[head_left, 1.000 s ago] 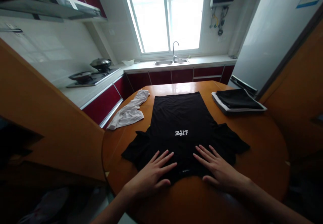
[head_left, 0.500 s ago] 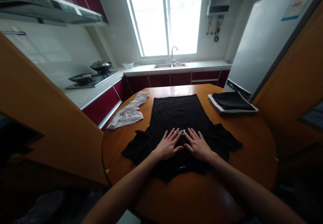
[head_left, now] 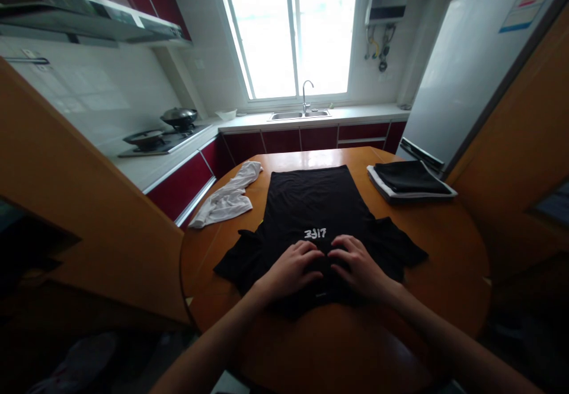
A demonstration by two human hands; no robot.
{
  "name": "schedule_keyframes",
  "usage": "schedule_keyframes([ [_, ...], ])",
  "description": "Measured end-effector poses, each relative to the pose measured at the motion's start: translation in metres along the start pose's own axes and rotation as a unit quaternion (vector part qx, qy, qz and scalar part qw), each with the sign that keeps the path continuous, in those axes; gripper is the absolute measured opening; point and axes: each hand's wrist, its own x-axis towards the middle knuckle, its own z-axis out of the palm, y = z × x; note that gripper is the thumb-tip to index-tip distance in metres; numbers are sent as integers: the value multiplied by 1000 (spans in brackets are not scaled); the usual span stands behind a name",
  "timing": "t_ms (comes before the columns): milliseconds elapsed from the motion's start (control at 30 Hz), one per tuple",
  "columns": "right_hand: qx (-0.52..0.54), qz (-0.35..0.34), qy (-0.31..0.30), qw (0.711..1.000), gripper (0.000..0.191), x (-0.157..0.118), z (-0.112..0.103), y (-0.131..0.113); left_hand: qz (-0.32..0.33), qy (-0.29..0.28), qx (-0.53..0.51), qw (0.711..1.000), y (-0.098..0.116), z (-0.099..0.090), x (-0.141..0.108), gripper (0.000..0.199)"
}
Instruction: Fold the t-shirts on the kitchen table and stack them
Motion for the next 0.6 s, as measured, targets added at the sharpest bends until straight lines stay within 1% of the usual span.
schedule_keyframes([
  [67,25,-39,-24,999,18,-24,-6,-7,9,-24,5,1000,16,-1,-21,29],
  [167,10,-66,-46,997,16,-50,2,-10,-2,-35,47,998,28,12,-44,18],
  [233,-17,-82,-37,996,10,-56,11,-9,3,-31,72,997,28,22,-51,8],
  [267,-31,-92,-29,995,6,-56,14,-8,11,-28,81,996,27,25,-51,6],
  [300,-45,-104,-20,993,8,-55,14,-7,18,-24,84,996,26,26,-51,11],
  [367,-61,-121,-10,991,16,-51,10,-8,27,-16,76,997,25,24,-49,18],
  [433,-64,-121,-20,990,17,-49,2,-12,31,-21,51,998,27,17,-49,19],
  [500,-65,-119,-53,989,15,-50,-6,-19,40,-49,18,998,31,10,-51,19],
  [600,-64,-126,-119,983,11,-55,-10,-29,56,-98,-38,993,36,2,-55,16],
])
